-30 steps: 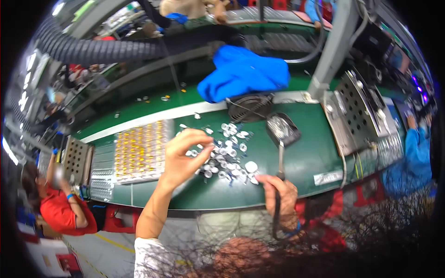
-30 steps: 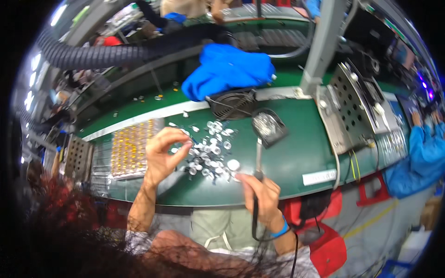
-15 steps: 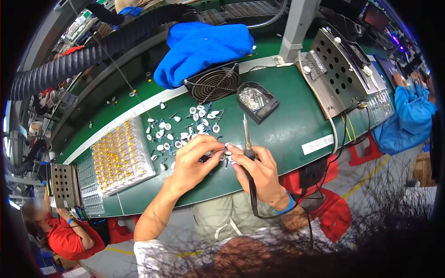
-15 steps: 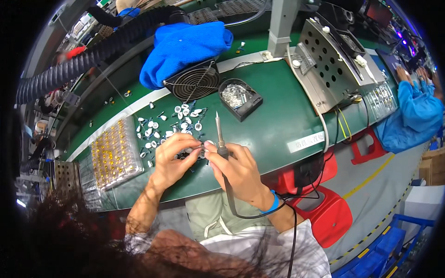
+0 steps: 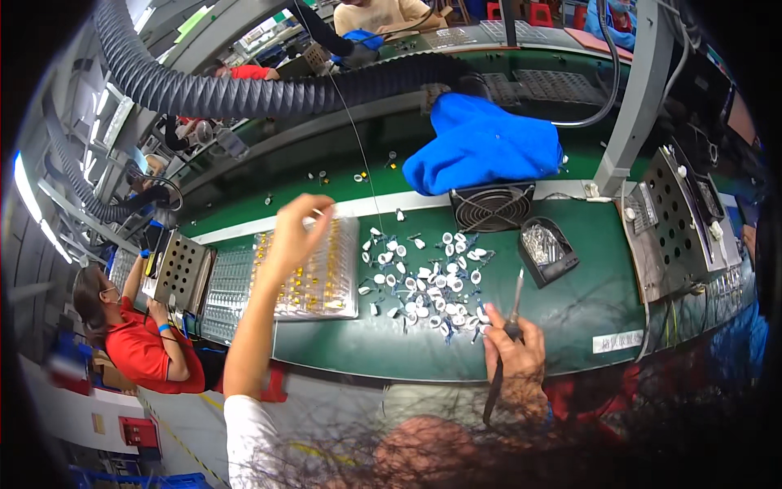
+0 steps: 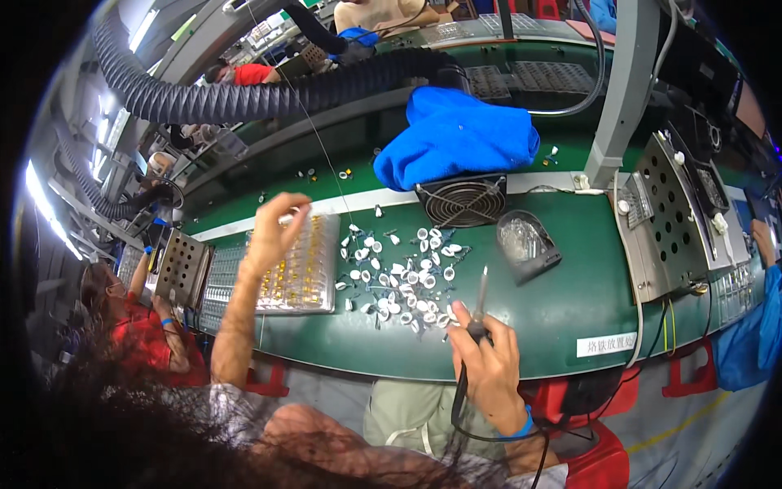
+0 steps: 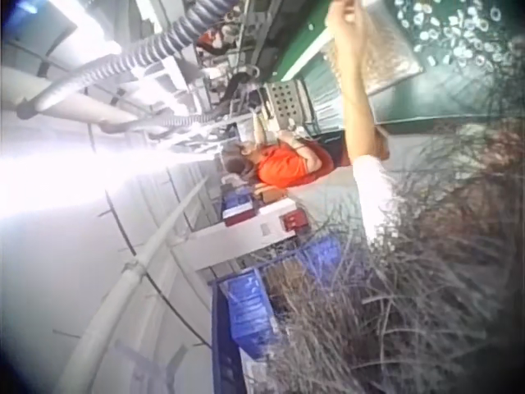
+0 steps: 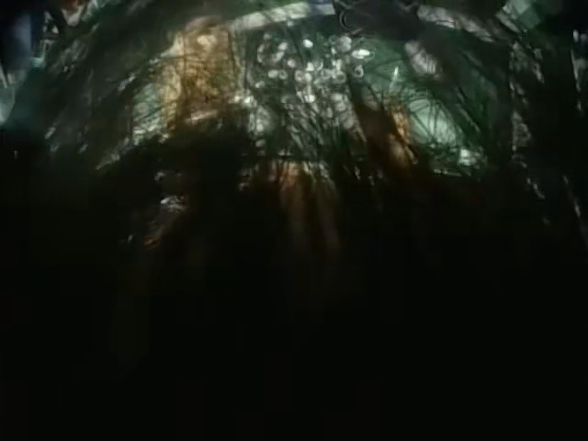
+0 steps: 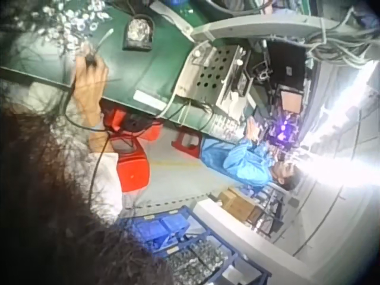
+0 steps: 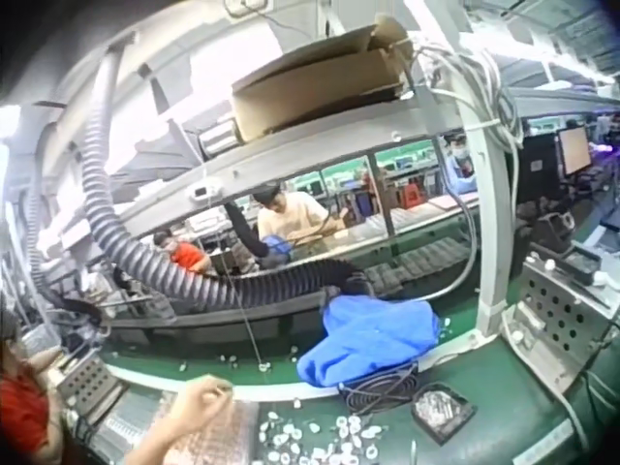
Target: Soldering small electronic components onto circuit boards at a factory workbench.
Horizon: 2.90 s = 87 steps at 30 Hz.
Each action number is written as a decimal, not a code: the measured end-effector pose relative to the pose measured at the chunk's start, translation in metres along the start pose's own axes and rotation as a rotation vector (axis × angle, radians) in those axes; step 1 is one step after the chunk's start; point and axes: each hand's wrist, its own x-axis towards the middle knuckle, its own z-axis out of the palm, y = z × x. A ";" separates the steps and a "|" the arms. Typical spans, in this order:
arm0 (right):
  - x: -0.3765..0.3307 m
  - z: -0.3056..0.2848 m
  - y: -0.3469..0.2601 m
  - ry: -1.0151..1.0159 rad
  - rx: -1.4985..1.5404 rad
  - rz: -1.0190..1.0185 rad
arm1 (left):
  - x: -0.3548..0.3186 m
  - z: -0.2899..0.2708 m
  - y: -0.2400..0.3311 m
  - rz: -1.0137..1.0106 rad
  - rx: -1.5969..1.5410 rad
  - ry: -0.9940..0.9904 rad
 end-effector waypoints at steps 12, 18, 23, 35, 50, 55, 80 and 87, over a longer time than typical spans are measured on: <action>-0.004 -0.001 0.000 0.052 0.076 0.083 | 0.088 0.048 -0.236 -0.122 0.447 -0.242; -0.003 0.003 0.004 0.049 0.087 0.031 | 0.065 0.011 -0.147 -0.232 0.195 -0.008; -0.005 -0.004 0.007 0.049 0.079 0.062 | 0.032 0.018 -0.016 -0.053 -0.218 -0.288; -0.003 -0.002 0.007 0.119 0.140 0.003 | -0.059 -0.061 -0.020 -0.020 0.209 -0.288; -0.006 -0.004 0.006 0.097 0.084 -0.024 | -0.075 -0.054 -0.003 0.152 0.191 0.033; -0.011 -0.003 0.012 0.097 0.283 0.000 | -0.066 0.014 0.066 -0.134 -0.629 -0.033; -0.027 -0.039 0.011 0.118 0.302 0.068 | -0.053 0.126 0.127 -0.060 -0.988 -0.411; -0.029 -0.033 0.017 0.124 0.111 -0.056 | -0.061 0.138 0.129 0.038 -0.862 -0.399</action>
